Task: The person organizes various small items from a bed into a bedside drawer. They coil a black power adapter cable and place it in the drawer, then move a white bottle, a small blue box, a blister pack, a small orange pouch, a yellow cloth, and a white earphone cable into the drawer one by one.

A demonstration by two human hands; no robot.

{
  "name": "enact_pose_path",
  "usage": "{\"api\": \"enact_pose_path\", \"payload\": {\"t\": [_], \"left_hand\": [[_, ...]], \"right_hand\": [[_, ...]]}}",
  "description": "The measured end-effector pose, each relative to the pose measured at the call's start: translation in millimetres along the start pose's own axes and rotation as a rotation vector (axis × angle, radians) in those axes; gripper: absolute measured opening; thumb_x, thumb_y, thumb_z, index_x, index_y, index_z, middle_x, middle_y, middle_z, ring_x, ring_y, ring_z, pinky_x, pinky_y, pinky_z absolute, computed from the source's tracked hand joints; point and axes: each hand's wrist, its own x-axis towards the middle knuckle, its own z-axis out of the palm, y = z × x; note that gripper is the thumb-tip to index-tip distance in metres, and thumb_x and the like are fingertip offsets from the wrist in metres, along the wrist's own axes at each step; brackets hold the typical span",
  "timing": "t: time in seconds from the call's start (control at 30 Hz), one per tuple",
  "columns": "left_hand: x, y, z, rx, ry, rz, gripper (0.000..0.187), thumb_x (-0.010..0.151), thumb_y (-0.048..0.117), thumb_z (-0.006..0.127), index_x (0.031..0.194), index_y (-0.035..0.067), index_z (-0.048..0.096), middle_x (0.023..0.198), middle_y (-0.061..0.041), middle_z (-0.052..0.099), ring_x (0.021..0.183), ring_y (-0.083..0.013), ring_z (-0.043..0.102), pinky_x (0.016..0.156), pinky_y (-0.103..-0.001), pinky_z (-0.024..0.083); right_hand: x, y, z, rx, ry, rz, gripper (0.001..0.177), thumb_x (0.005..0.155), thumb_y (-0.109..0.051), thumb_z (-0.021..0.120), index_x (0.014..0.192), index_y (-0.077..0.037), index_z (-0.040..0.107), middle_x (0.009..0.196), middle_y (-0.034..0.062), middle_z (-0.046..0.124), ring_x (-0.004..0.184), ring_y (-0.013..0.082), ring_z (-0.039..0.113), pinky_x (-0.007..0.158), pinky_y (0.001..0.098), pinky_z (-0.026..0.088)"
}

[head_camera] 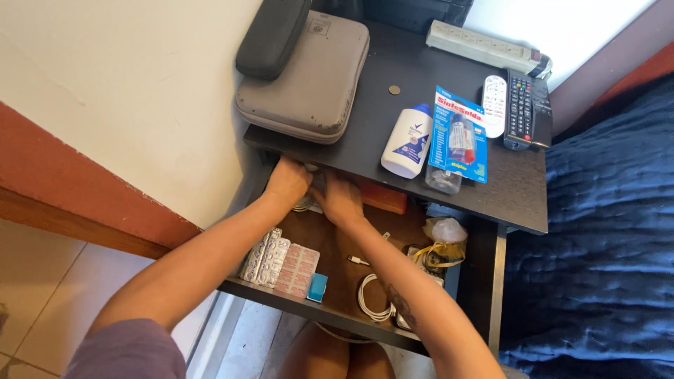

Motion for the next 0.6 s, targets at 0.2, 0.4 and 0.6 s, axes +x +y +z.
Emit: {"api": "enact_pose_path", "payload": {"t": [0.2,0.4,0.6], "left_hand": [[-9,-2,-24,0.055,0.038,0.058,0.017,0.08,0.007,0.069,0.067,0.015,0.076,0.058,-0.004,0.067,0.062,-0.022,0.062,0.062,-0.042,0.044],[-31,-5,-73,-0.003,0.136,0.16,0.012,0.077,0.005,0.073,0.07,0.012,0.078,0.067,-0.01,0.071,0.074,-0.0269,0.064,0.085,-0.049,0.042],[-37,12,-33,0.148,-0.167,0.243,0.014,0.086,0.01,0.067,0.083,0.016,0.08,0.083,-0.007,0.077,0.081,-0.024,0.066,0.094,-0.049,0.038]], "right_hand": [[-19,15,-8,-0.051,0.069,-0.345,0.056,0.105,-0.046,0.051,0.145,-0.007,0.052,0.129,0.0222,0.064,0.124,0.0452,0.06,0.097,0.0585,0.055],[-5,29,13,-0.086,0.116,-0.297,0.04,0.1,-0.038,0.063,0.127,-0.008,0.065,0.114,0.0151,0.07,0.114,0.0387,0.066,0.093,0.0506,0.057],[9,34,39,-0.161,0.173,-0.361,0.039,0.096,-0.038,0.068,0.122,-0.009,0.069,0.115,0.0122,0.068,0.115,0.0341,0.064,0.094,0.0473,0.054]]}}
